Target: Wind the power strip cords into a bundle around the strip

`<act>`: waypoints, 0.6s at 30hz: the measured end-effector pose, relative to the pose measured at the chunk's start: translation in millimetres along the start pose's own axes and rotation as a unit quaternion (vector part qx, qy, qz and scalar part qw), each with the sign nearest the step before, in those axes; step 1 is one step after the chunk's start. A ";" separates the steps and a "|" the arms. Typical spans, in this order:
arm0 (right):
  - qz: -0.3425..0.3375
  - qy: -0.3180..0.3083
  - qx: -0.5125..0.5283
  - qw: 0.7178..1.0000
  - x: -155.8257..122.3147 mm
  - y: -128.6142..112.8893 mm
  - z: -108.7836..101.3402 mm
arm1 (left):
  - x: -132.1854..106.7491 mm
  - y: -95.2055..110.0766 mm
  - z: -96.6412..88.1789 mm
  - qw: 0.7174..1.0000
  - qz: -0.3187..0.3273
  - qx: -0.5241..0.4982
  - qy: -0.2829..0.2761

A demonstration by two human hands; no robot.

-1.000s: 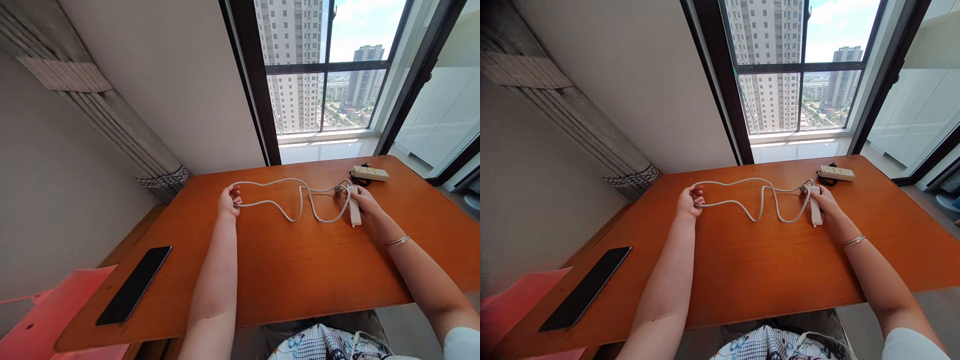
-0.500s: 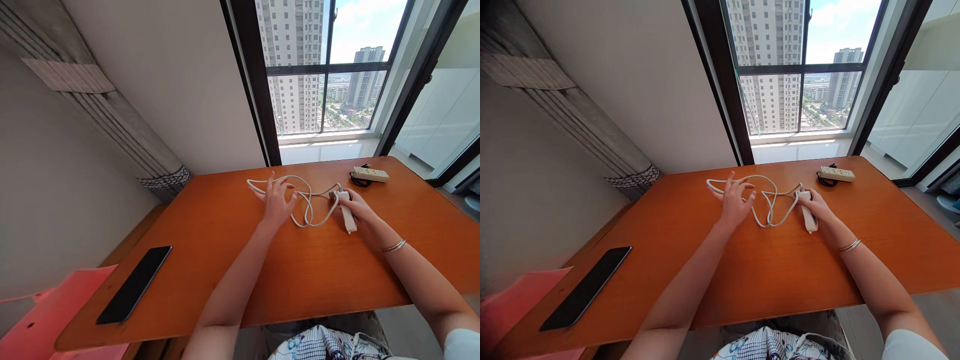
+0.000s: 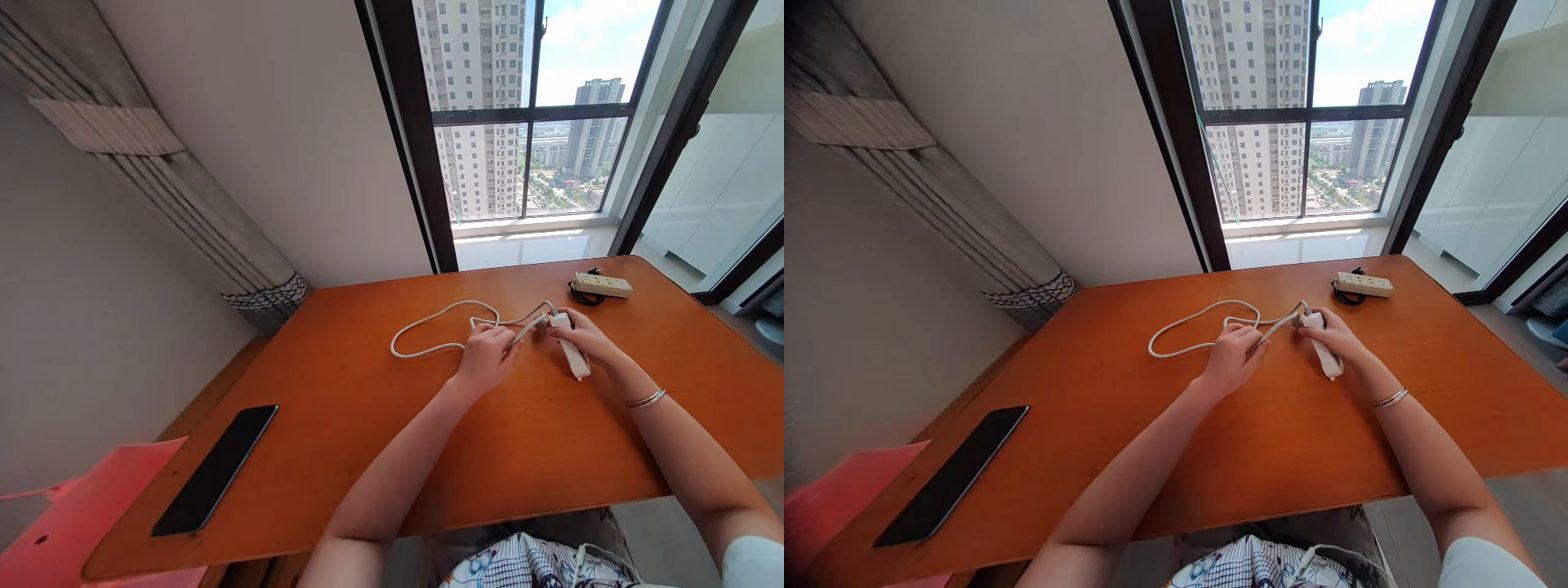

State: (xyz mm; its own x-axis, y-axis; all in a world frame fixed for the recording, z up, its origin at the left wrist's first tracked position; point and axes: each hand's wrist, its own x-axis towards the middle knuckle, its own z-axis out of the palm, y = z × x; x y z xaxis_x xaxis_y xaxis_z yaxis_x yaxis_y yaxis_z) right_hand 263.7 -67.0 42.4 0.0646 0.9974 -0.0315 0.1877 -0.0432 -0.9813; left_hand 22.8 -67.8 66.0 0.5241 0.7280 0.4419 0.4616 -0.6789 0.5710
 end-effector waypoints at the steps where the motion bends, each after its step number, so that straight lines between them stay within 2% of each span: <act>1: 0.005 0.007 -0.010 1.000 1.3 0.7 -4.3 | 1.8 -3.1 -4.9 0.999 -0.020 -0.029 0.031; 3: 0.012 0.028 -0.034 0.999 4.1 2.5 -13.8 | 5.3 -9.9 -14.4 0.989 -0.059 -0.107 0.088; 5: 0.002 0.051 -0.075 0.996 6.5 3.8 -23.9 | 8.9 -17.6 -22.4 0.966 -0.088 -0.198 0.137; 7: -0.016 0.066 -0.138 0.988 7.8 3.7 -34.2 | 12.8 -26.3 -29.6 0.932 -0.111 -0.284 0.195; 9: -0.013 0.081 -0.219 0.972 8.0 2.2 -44.8 | 16.9 -35.8 -38.1 0.885 -0.136 -0.352 0.274; 13: 0.037 0.125 -0.387 0.913 7.4 -0.1 -69.0 | 22.1 -57.1 -63.4 0.775 -0.193 -0.422 0.429; 18: 0.096 0.201 -0.518 0.826 9.2 12.3 -111.2 | 16.4 -86.6 -101.4 0.678 -0.223 -0.441 0.544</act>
State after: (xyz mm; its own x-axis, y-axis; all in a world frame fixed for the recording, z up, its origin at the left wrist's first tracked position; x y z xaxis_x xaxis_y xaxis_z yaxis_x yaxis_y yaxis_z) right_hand 375.6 -64.7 51.1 0.4714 0.8761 0.1012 0.8605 -0.4317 -0.2706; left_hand -81.2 12.6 93.9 -0.5863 0.8076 0.0630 -0.4592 -0.3954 0.7955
